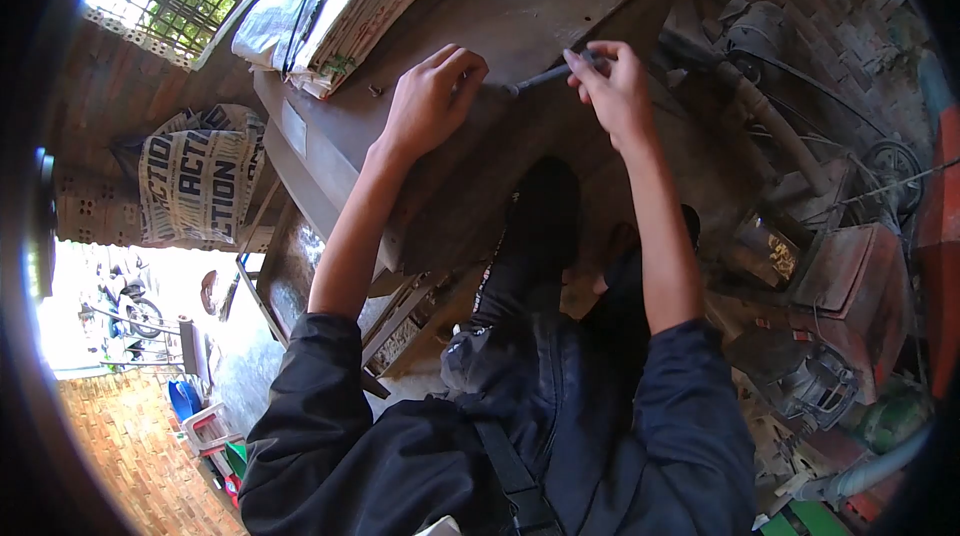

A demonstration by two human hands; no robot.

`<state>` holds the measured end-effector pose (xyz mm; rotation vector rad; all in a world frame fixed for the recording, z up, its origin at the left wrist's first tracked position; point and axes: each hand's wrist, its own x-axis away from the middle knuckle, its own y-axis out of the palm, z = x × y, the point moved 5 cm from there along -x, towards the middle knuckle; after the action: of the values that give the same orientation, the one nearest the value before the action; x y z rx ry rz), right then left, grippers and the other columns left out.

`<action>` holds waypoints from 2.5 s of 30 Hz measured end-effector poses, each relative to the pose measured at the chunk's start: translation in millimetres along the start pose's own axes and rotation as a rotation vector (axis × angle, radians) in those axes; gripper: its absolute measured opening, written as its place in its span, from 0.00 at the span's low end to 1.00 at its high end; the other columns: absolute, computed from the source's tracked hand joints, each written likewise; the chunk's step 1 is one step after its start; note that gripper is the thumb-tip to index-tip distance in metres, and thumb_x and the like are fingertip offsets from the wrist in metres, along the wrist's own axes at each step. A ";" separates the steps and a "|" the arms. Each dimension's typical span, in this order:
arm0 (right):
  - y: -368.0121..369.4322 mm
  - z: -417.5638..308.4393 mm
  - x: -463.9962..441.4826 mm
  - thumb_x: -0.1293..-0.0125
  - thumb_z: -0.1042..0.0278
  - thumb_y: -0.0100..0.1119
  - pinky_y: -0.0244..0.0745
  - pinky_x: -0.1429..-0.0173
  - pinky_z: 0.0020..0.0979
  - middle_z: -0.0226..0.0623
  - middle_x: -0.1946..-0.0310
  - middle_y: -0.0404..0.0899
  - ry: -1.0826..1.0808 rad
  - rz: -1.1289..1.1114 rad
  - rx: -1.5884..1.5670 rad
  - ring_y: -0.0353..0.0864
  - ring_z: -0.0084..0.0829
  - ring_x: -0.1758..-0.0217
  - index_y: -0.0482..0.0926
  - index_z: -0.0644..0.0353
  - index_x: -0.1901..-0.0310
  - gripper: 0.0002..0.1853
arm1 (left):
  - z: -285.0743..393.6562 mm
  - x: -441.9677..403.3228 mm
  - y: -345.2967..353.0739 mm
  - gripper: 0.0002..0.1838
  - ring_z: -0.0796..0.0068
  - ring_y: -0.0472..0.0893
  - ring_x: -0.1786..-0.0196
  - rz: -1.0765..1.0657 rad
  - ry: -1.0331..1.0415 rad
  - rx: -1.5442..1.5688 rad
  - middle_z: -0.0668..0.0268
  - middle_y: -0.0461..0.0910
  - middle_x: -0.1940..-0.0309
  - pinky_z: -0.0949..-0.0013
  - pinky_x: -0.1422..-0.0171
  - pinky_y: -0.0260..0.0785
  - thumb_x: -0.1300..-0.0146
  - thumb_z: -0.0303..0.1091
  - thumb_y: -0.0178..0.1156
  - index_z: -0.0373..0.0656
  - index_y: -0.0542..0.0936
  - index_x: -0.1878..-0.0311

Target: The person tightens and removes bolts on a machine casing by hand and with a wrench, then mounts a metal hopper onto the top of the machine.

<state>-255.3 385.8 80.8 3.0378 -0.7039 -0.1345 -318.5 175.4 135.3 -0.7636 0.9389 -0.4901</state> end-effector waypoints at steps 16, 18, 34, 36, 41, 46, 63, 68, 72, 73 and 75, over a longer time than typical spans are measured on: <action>81.2 -15.2 -83.2 0.36 0.66 0.64 0.72 0.70 0.18 0.33 0.67 0.84 0.081 -0.556 0.201 0.77 0.15 0.74 0.77 0.66 0.52 0.15 | -17.1 3.7 -21.1 0.02 0.66 0.82 0.69 0.362 -0.157 0.018 0.60 0.82 0.67 0.69 0.68 0.72 0.37 0.25 0.58 0.39 0.79 0.62; 78.8 -16.5 -82.3 0.35 0.66 0.64 0.72 0.69 0.19 0.33 0.67 0.84 0.105 -0.572 0.187 0.77 0.15 0.74 0.77 0.66 0.52 0.15 | -16.3 3.3 -20.6 0.02 0.67 0.82 0.70 0.363 -0.133 0.017 0.60 0.82 0.67 0.69 0.68 0.72 0.37 0.25 0.58 0.39 0.79 0.62; 27.5 -22.5 -69.6 0.41 0.64 0.70 0.81 0.62 0.21 0.36 0.66 0.82 0.112 -0.365 0.256 0.83 0.21 0.68 0.74 0.66 0.53 0.20 | -14.3 4.9 -21.5 0.02 0.62 0.82 0.71 0.354 -0.163 0.056 0.62 0.81 0.67 0.65 0.68 0.73 0.40 0.26 0.58 0.43 0.79 0.64; 26.9 -22.4 -70.6 0.41 0.64 0.70 0.81 0.62 0.21 0.36 0.66 0.82 0.141 -0.392 0.249 0.83 0.21 0.68 0.74 0.66 0.54 0.20 | -12.9 3.3 -15.4 0.02 0.60 0.82 0.70 0.243 -0.132 0.074 0.62 0.81 0.67 0.64 0.67 0.74 0.41 0.27 0.59 0.43 0.80 0.65; 40.3 -23.6 -87.5 0.40 0.66 0.69 0.81 0.60 0.20 0.36 0.66 0.81 0.202 -0.496 0.370 0.82 0.22 0.67 0.75 0.67 0.54 0.18 | 0.3 3.6 -1.7 0.04 0.64 0.81 0.69 -0.032 0.039 0.054 0.62 0.80 0.69 0.65 0.65 0.73 0.42 0.29 0.61 0.43 0.81 0.64; 64.5 -23.8 -98.3 0.40 0.65 0.70 0.81 0.60 0.21 0.37 0.62 0.80 0.115 -0.611 0.393 0.81 0.22 0.64 0.74 0.69 0.53 0.20 | 3.1 2.6 -1.6 0.04 0.64 0.81 0.69 -0.060 0.047 0.102 0.63 0.79 0.71 0.66 0.64 0.73 0.43 0.30 0.62 0.44 0.82 0.64; 159.5 -45.5 -26.1 0.44 0.63 0.68 0.76 0.59 0.40 0.44 0.72 0.81 -0.597 -0.542 0.772 0.81 0.42 0.68 0.76 0.63 0.55 0.18 | -23.4 19.9 -57.2 0.02 0.78 0.78 0.76 0.791 -0.201 0.103 0.64 0.80 0.75 0.74 0.73 0.68 0.39 0.26 0.62 0.40 0.81 0.66; 162.4 -48.9 47.8 0.40 0.69 0.54 0.77 0.56 0.38 0.39 0.69 0.80 -0.965 -0.417 1.076 0.82 0.39 0.60 0.75 0.56 0.66 0.03 | -44.7 33.1 -63.5 0.04 0.80 0.76 0.76 0.974 -0.275 0.130 0.65 0.79 0.76 0.74 0.70 0.68 0.37 0.29 0.61 0.39 0.80 0.65; 135.1 -52.5 90.8 0.45 0.73 0.56 0.75 0.58 0.34 0.34 0.69 0.75 -1.102 -0.399 1.017 0.77 0.35 0.61 0.74 0.57 0.66 0.04 | -50.4 32.9 -61.7 0.04 0.79 0.76 0.76 0.936 -0.300 0.161 0.64 0.80 0.76 0.74 0.70 0.68 0.38 0.29 0.61 0.39 0.80 0.65; 124.7 -50.2 97.6 0.48 0.75 0.59 0.76 0.56 0.34 0.34 0.67 0.74 -1.087 -0.393 0.973 0.77 0.35 0.61 0.75 0.58 0.65 0.08 | -49.2 33.1 -61.9 0.04 0.79 0.76 0.76 0.937 -0.303 0.160 0.64 0.80 0.76 0.74 0.70 0.68 0.38 0.29 0.61 0.39 0.80 0.65; 100.6 -51.1 111.2 0.52 0.78 0.64 0.77 0.54 0.34 0.36 0.64 0.73 -1.093 -0.306 0.828 0.77 0.36 0.61 0.77 0.59 0.62 0.13 | -43.0 27.4 -60.3 0.04 0.78 0.77 0.76 0.875 -0.253 0.117 0.64 0.80 0.76 0.73 0.70 0.68 0.38 0.29 0.61 0.39 0.80 0.65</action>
<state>-195.3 246.5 126.9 3.5840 -0.2686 -2.0716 -344.4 102.5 151.1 -0.2441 0.8996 0.3115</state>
